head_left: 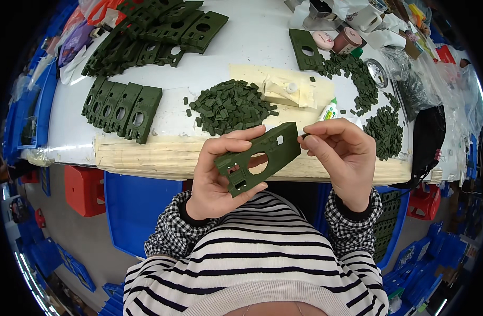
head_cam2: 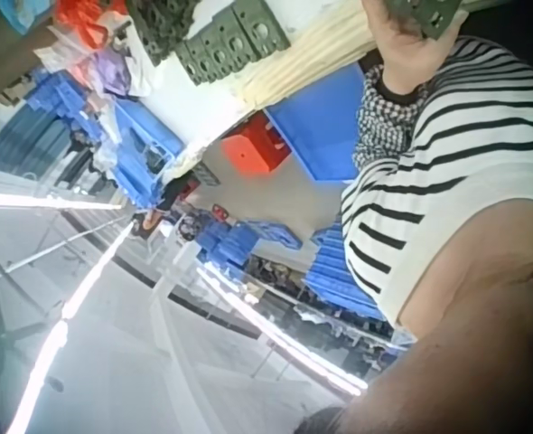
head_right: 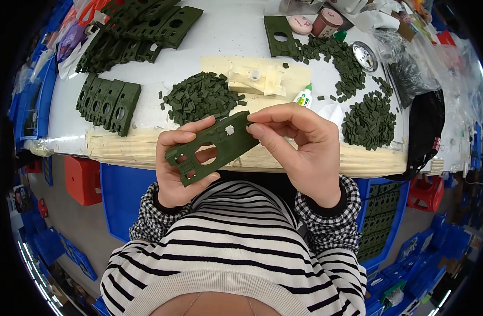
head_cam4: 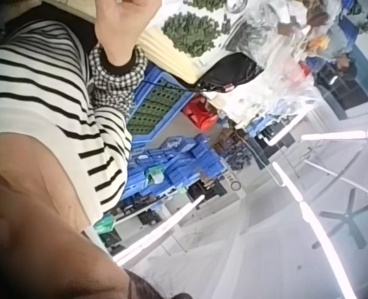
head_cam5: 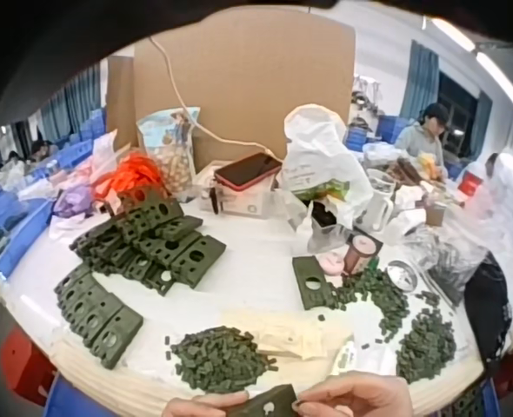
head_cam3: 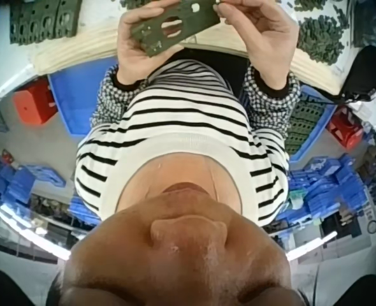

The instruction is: Applying glue to green plastic toy tank parts and assembling them.

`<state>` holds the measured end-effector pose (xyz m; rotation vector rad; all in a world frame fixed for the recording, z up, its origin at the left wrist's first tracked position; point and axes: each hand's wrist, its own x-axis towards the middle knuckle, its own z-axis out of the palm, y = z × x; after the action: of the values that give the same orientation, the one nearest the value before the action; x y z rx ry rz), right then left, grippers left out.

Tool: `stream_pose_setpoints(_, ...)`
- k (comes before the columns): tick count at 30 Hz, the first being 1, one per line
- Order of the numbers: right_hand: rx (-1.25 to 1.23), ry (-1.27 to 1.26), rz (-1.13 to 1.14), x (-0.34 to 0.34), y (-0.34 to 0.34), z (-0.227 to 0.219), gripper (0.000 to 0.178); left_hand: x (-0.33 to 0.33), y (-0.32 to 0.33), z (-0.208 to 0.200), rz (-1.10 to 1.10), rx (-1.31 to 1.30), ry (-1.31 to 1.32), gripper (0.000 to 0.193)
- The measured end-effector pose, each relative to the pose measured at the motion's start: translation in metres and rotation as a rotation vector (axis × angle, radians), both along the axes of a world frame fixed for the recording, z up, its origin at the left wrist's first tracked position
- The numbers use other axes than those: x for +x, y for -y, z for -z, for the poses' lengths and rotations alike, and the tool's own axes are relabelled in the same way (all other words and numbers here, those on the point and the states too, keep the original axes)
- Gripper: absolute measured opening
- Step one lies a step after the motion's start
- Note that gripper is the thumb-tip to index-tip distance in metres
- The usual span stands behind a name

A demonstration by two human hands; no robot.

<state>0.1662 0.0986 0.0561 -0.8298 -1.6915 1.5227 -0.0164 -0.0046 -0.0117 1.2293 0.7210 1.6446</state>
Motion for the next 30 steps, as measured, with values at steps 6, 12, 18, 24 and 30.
stream_pose_setpoints(6,-0.068,-0.017,0.003,-0.003,0.002,0.003,0.014,0.001,0.0,0.001,-0.013,0.02,0.003,0.057)
stream_pose_setpoints(12,0.037,0.027,-0.019,-0.002,0.0,0.008,0.01,0.001,0.002,0.001,-0.024,0.014,-0.006,0.057)
stream_pose_setpoints(18,0.02,-0.016,-0.001,-0.009,0.004,0.015,0.01,0.003,0.0,0.002,-0.048,0.021,-0.028,0.056)
stream_pose_setpoints(24,-0.041,-0.045,-0.004,-0.012,0.004,0.021,0.009,0.004,0.0,0.003,-0.06,0.027,-0.046,0.056)
stream_pose_setpoints(30,-0.009,-0.038,0.002,-0.013,0.003,0.023,0.008,0.005,-0.001,0.004,-0.063,0.048,-0.054,0.055)
